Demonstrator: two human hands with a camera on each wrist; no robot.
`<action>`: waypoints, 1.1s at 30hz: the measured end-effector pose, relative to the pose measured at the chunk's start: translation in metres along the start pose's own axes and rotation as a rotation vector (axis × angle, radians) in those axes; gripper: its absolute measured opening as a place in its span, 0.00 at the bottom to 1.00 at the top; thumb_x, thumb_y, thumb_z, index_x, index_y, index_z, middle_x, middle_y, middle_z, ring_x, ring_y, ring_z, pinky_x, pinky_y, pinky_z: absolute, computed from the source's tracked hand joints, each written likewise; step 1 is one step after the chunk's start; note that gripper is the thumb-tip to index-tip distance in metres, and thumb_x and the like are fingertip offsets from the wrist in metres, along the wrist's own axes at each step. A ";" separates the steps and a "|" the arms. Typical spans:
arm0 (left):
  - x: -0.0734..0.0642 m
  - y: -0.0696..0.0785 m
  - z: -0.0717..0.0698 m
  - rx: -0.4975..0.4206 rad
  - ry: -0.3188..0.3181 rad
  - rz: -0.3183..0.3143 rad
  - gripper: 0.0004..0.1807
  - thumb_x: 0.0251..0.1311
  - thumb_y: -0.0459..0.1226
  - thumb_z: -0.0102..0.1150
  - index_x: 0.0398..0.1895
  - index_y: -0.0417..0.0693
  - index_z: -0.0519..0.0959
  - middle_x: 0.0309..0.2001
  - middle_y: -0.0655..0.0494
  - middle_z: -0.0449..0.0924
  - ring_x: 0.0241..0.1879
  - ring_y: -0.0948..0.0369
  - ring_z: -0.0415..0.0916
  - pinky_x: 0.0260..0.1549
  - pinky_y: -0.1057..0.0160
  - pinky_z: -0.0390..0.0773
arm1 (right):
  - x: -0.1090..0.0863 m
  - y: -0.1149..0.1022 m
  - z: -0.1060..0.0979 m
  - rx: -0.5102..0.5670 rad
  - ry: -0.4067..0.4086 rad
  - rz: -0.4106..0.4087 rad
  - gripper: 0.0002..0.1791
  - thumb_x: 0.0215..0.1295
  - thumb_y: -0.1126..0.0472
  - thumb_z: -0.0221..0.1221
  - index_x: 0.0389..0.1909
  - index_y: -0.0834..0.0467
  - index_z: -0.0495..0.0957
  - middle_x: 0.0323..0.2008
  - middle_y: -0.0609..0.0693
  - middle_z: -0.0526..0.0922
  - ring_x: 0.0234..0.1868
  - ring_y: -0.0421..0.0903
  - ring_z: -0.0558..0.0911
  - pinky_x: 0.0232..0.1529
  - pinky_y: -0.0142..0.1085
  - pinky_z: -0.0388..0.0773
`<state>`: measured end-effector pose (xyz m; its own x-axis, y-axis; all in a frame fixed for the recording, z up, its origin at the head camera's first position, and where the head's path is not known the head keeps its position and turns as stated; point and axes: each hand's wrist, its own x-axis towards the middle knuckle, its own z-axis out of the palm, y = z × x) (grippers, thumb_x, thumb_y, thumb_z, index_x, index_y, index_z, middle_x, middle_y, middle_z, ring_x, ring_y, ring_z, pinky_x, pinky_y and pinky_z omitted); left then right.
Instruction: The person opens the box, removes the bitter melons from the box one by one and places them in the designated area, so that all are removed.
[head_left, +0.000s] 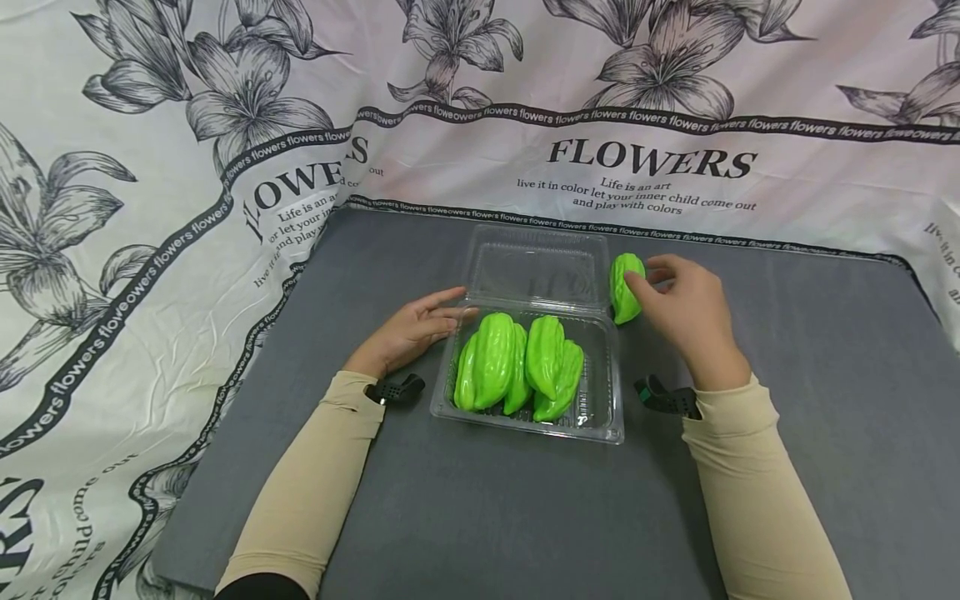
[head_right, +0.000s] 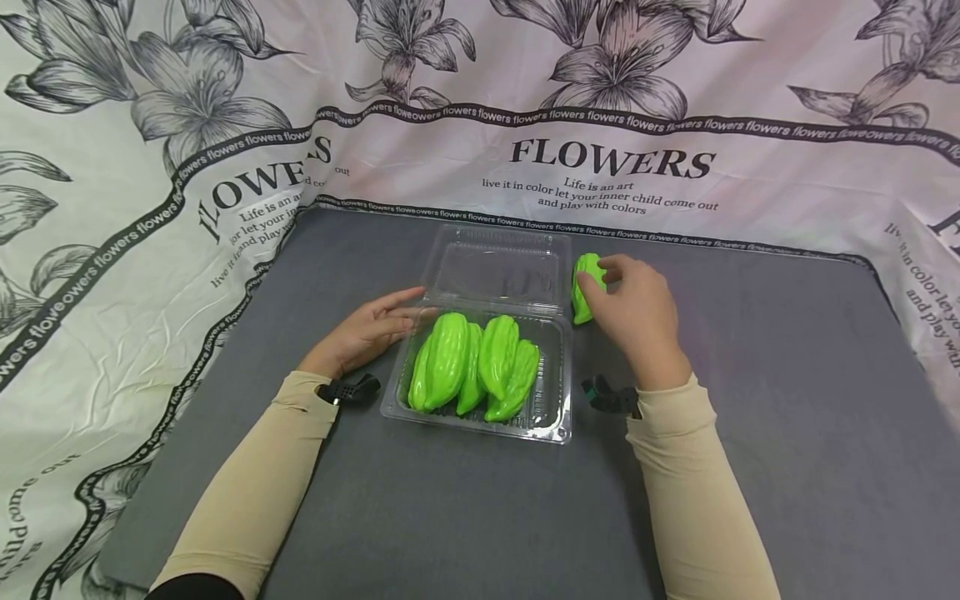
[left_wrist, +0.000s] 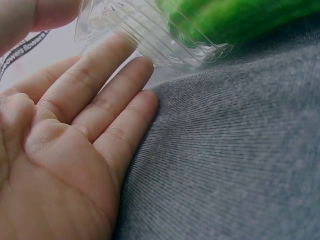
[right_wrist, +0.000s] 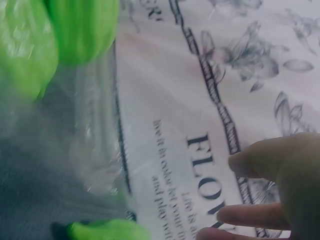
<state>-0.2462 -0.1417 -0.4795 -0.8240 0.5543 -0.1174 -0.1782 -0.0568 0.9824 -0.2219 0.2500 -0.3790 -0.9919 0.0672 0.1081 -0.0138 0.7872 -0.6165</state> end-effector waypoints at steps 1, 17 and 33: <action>0.000 0.000 0.000 0.001 0.000 0.001 0.38 0.76 0.26 0.54 0.85 0.47 0.55 0.76 0.35 0.67 0.79 0.47 0.60 0.79 0.47 0.57 | -0.002 -0.003 -0.001 -0.001 -0.008 -0.005 0.36 0.75 0.36 0.56 0.66 0.62 0.79 0.55 0.64 0.85 0.53 0.61 0.85 0.44 0.56 0.79; 0.000 0.002 0.000 0.003 -0.009 0.004 0.38 0.76 0.26 0.54 0.85 0.47 0.54 0.76 0.35 0.67 0.79 0.46 0.61 0.77 0.49 0.60 | -0.028 -0.045 -0.014 -0.084 -0.153 -0.083 0.37 0.75 0.34 0.56 0.67 0.60 0.78 0.56 0.63 0.85 0.50 0.59 0.85 0.40 0.54 0.79; -0.002 0.000 0.001 -0.016 0.004 0.002 0.38 0.76 0.26 0.54 0.85 0.46 0.55 0.76 0.34 0.66 0.79 0.44 0.60 0.79 0.46 0.55 | -0.050 -0.066 -0.001 -0.106 -0.306 -0.121 0.37 0.75 0.37 0.58 0.70 0.63 0.75 0.48 0.60 0.87 0.38 0.53 0.84 0.38 0.50 0.80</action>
<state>-0.2441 -0.1416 -0.4788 -0.8262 0.5511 -0.1164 -0.1855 -0.0711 0.9801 -0.1715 0.1957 -0.3432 -0.9762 -0.2043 -0.0733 -0.1360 0.8390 -0.5269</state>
